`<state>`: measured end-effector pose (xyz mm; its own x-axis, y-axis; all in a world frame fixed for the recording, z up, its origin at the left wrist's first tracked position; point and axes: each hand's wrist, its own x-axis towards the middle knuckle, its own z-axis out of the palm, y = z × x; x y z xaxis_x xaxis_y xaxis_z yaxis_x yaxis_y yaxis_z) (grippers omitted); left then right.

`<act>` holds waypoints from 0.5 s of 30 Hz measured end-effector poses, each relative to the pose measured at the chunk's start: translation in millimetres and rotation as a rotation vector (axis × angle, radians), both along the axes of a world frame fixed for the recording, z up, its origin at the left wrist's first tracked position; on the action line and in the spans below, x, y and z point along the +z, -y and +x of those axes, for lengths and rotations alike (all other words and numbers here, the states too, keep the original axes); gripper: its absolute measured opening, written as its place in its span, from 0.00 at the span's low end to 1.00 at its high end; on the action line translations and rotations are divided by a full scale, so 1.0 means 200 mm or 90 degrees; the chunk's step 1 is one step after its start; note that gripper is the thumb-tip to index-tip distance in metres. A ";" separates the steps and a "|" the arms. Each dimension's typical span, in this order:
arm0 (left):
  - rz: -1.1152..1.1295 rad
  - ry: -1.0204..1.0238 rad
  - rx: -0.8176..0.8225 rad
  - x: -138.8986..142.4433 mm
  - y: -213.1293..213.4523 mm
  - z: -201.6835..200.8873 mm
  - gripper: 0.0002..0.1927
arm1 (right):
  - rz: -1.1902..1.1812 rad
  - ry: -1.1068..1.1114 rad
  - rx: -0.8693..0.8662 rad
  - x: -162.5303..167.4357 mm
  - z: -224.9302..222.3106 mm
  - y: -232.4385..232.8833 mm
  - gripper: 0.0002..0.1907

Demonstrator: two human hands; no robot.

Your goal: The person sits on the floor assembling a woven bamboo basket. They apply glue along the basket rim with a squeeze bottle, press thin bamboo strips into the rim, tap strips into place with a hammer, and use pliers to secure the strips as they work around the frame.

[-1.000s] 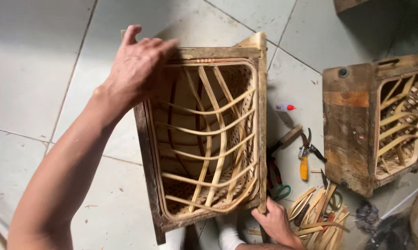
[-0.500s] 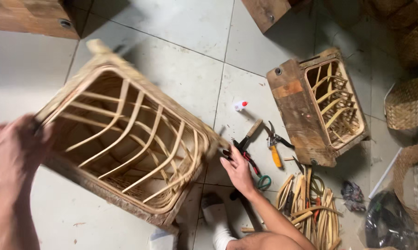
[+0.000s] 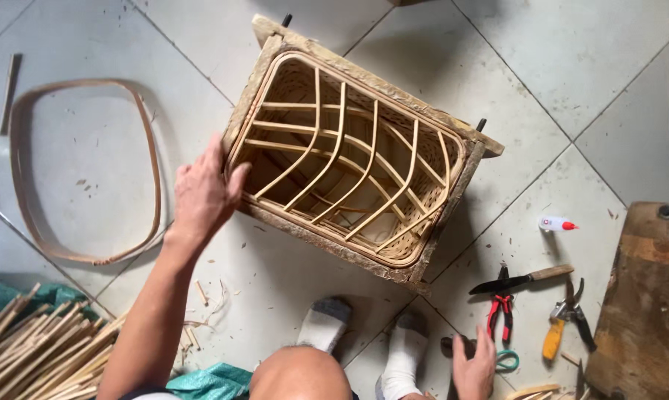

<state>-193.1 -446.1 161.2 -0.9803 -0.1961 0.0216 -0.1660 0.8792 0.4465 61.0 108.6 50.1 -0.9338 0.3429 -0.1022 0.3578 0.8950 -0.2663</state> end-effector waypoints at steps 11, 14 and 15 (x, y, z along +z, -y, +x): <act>-0.152 -0.189 -0.174 -0.20 -0.07 -0.72 0.46 | 0.065 -0.003 -0.112 0.03 0.16 0.01 0.21; 0.207 -0.215 -0.124 -0.26 -0.08 -0.70 0.36 | 0.009 -0.091 -0.150 0.04 0.25 0.02 0.22; 0.172 -0.175 -0.085 -0.28 -0.08 -0.68 0.31 | -0.023 -0.131 -0.171 0.06 0.28 0.04 0.22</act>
